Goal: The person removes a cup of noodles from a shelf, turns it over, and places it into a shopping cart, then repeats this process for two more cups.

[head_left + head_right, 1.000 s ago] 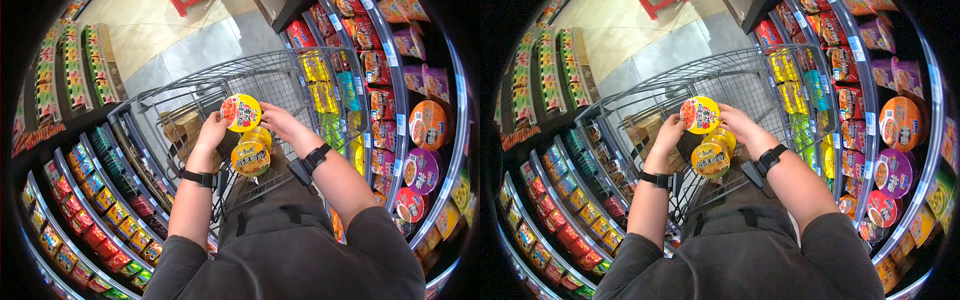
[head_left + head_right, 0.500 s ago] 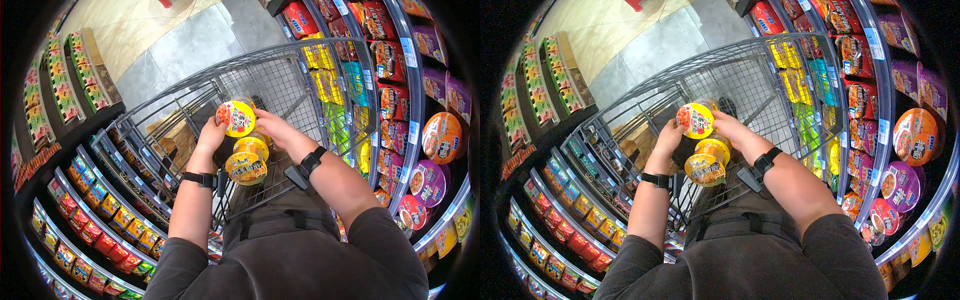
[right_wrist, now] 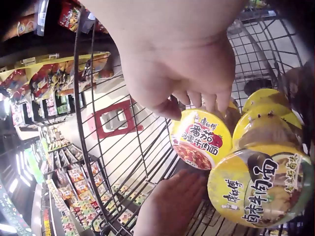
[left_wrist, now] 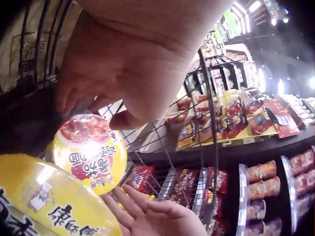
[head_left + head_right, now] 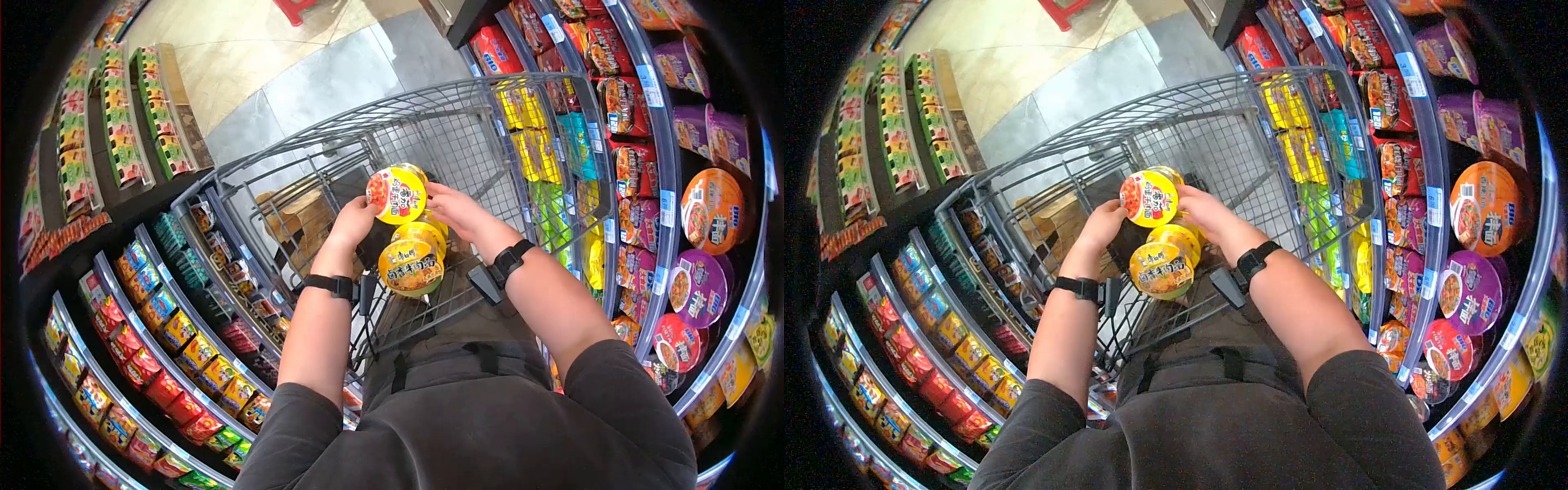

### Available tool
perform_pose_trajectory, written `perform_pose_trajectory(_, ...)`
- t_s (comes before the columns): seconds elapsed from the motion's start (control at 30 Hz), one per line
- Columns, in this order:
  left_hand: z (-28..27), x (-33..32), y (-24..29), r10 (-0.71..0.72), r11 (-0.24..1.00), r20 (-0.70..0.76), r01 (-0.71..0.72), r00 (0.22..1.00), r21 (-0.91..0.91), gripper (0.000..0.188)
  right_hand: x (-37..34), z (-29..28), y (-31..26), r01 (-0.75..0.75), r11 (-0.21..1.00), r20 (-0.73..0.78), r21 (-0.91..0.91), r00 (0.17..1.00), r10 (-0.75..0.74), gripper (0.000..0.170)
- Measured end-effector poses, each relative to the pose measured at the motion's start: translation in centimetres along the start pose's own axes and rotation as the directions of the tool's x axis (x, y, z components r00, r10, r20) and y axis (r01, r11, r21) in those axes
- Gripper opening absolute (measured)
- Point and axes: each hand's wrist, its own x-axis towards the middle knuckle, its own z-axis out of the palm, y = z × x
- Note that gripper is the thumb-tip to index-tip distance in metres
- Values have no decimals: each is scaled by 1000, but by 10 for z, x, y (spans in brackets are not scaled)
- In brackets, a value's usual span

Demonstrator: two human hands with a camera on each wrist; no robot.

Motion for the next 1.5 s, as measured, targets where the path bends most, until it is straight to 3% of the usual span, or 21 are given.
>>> perform_pose_trajectory(0.07,-4,-13,4,64,998,-20,-63,998,13,59,-14,4,-3,41,999,-30,10,999,-41,68)
perform_pose_trajectory(0.13,-11,-37,17,183,978,-180,-160,966,135,60,-19,-3,4,80,997,-57,21,995,-79,67)
perform_pose_trajectory(0.27,-42,-116,52,283,958,-154,-273,947,84,60,-51,-18,17,219,974,-84,60,973,-214,67)
perform_pose_trajectory(0.43,-68,-206,33,481,873,-187,-487,856,16,50,-152,-11,33,352,935,-110,33,931,-347,62)
perform_pose_trajectory(0.57,-82,-272,11,570,801,-175,-590,803,-103,45,-232,-14,76,423,906,-144,5,897,-418,53)
perform_pose_trajectory(0.63,-85,-296,2,547,815,-173,-569,819,-113,42,-268,-13,106,464,886,-176,6,872,-456,51)
perform_pose_trajectory(0.73,-79,-312,6,611,782,-150,-622,777,-39,40,-308,-19,159,482,876,-278,16,844,-459,50)
perform_pose_trajectory(0.8,-75,-295,-21,609,775,-121,-621,784,-120,40,-330,-20,188,442,897,-345,-1,842,-415,47)
perform_pose_trajectory(0.93,-50,-320,20,645,762,-34,-646,763,-43,39,-369,-19,226,483,875,-429,-8,789,-439,45)
perform_pose_trajectory(1.1,-8,-352,84,741,660,87,-746,666,91,41,-415,-34,263,605,797,-496,-1,691,-525,44)
perform_pose_trajectory(1.2,24,-362,116,771,617,157,-785,618,59,43,-441,-52,288,665,747,-543,-5,625,-561,43)
perform_pose_trajectory(1.33,84,-371,152,788,552,248,-825,563,122,42,-483,-86,331,730,683,-601,16,553,-577,41)
perform_pose_trajectory(1.37,103,-370,160,825,478,261,-865,502,153,39,-499,-91,340,747,662,-625,52,542,-562,40)
perform_pose_trajectory(1.5,191,-391,191,822,467,333,-882,462,70,38,-553,-121,387,794,602,-717,85,468,-516,40)
